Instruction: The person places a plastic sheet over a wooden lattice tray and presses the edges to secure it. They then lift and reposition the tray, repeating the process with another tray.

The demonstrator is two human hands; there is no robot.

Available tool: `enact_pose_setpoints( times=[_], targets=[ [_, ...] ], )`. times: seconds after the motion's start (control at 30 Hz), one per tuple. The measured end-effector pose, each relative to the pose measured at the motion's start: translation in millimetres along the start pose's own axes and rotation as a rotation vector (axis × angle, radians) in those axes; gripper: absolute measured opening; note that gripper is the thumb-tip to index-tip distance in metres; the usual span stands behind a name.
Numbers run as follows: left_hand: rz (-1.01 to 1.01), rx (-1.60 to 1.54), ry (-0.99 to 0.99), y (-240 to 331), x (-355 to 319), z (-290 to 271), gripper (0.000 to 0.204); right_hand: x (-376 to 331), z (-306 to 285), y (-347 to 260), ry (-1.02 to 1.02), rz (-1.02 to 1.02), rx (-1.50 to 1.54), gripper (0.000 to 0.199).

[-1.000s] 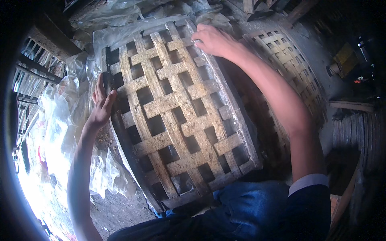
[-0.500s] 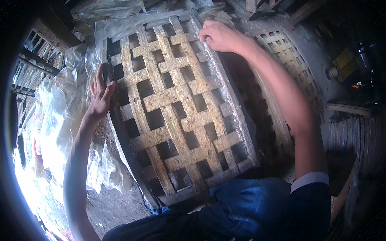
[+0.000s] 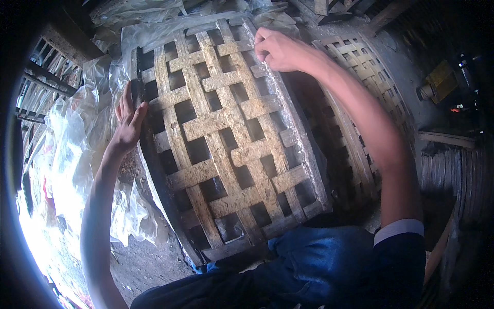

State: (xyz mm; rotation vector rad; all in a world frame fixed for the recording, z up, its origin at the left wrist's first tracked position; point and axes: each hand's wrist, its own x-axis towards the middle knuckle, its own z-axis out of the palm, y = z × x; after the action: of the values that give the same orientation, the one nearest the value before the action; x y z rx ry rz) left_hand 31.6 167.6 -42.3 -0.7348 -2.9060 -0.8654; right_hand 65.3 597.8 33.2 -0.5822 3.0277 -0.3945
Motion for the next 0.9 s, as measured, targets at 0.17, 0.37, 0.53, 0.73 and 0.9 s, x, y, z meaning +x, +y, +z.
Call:
enact_pose_setpoints(
  times=[0.17,0.37,0.53,0.73,0.9],
  targets=[
    [0.024,-0.005,0.004,-4,1,1,0.079,2,-4,-4,-0.063,0.027,-0.018,0.018],
    [0.026,0.000,0.013,-9,2,5,0.080,-3,-3,4,-0.050,-0.019,-0.001,0.029],
    [0.036,-0.001,0.015,-11,2,5,0.079,-13,-1,0,-0.125,0.011,0.005,0.042],
    [0.028,-0.007,0.008,-10,2,6,0.079,-14,-7,16,-0.110,-0.120,0.022,0.036],
    [0.038,-0.015,0.001,-6,2,1,0.079,-15,-9,18,-0.110,-0.126,0.036,0.034]
  ],
)
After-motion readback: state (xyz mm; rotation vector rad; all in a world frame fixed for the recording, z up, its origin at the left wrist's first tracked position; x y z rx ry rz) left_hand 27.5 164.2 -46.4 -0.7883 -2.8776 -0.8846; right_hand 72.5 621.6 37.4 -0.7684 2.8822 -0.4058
